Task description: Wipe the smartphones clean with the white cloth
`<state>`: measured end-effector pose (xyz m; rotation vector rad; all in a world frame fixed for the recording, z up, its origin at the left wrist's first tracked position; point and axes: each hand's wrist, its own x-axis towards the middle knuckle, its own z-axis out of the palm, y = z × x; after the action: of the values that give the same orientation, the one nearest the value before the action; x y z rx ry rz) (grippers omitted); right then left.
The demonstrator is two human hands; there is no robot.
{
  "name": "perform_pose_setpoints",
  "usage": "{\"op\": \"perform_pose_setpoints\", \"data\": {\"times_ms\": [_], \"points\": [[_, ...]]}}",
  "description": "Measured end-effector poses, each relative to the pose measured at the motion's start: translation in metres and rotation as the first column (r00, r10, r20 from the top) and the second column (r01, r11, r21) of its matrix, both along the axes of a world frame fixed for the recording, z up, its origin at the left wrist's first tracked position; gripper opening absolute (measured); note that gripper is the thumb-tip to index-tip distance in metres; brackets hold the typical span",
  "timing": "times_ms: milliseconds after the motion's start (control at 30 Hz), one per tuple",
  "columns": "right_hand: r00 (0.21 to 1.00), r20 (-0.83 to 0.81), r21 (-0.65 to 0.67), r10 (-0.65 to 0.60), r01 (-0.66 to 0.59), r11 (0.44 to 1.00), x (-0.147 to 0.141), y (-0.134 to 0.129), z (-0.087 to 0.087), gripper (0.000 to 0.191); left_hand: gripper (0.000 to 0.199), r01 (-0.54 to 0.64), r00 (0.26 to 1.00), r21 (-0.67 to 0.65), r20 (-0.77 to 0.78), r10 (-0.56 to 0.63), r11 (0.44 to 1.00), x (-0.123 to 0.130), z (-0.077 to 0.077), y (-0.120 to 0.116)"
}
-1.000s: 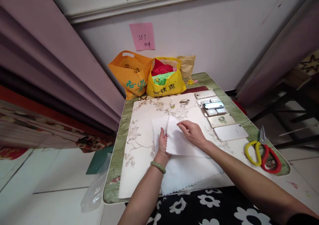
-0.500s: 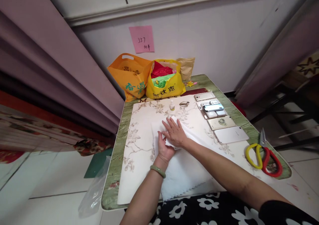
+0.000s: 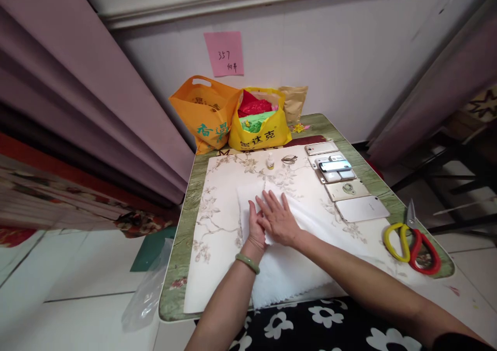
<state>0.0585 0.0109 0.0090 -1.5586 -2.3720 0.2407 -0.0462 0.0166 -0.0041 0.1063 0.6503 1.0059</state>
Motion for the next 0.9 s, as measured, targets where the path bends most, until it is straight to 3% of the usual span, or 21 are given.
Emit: {"op": "perform_pose_setpoints", "data": {"times_ms": [100, 300, 467, 567, 667, 767, 900], "points": [[1.000, -0.009, -0.048, 0.022, -0.022, 0.999, -0.012, 0.011, 0.004, 0.059, 0.065, 0.026, 0.999, 0.046, 0.031, -0.027, 0.999, -0.001, 0.000, 0.002], [0.990, 0.012, -0.071, -0.141, 0.141, 0.987, 0.000, 0.059, -0.004, 0.060, 0.073, 0.006, 0.994, 0.027, 0.109, -0.009, 1.000, 0.008, 0.010, 0.005], [0.946, 0.120, -0.007, -0.302, 0.305, 0.952, 0.058, 0.082, -0.011, 0.063, 0.068, 0.054, 0.989, 0.076, 0.132, -0.064, 0.996, 0.005, 0.011, 0.000], [0.896, 0.135, 0.115, -0.424, 0.411, 0.904, 0.103, 0.085, 0.004, 0.062, 0.058, 0.041, 0.992, 0.073, 0.114, -0.049, 0.997, 0.002, 0.011, -0.001], [0.862, 0.078, 0.200, -0.500, 0.478, 0.855, 0.137, 0.070, 0.031, 0.059, 0.052, 0.049, 0.993, 0.075, 0.104, -0.057, 0.996, 0.002, 0.011, 0.000], [0.846, 0.022, 0.085, -0.532, 0.529, 0.845, 0.151, 0.034, 0.050, 0.052, 0.047, 0.055, 0.994, 0.088, 0.093, -0.063, 0.995, 0.005, 0.009, 0.001], [0.888, 0.092, -0.084, -0.451, 0.458, 0.885, 0.153, -0.032, 0.046, 0.044, 0.041, 0.042, 0.998, 0.052, 0.052, -0.045, 0.998, 0.004, 0.016, 0.002]]}}
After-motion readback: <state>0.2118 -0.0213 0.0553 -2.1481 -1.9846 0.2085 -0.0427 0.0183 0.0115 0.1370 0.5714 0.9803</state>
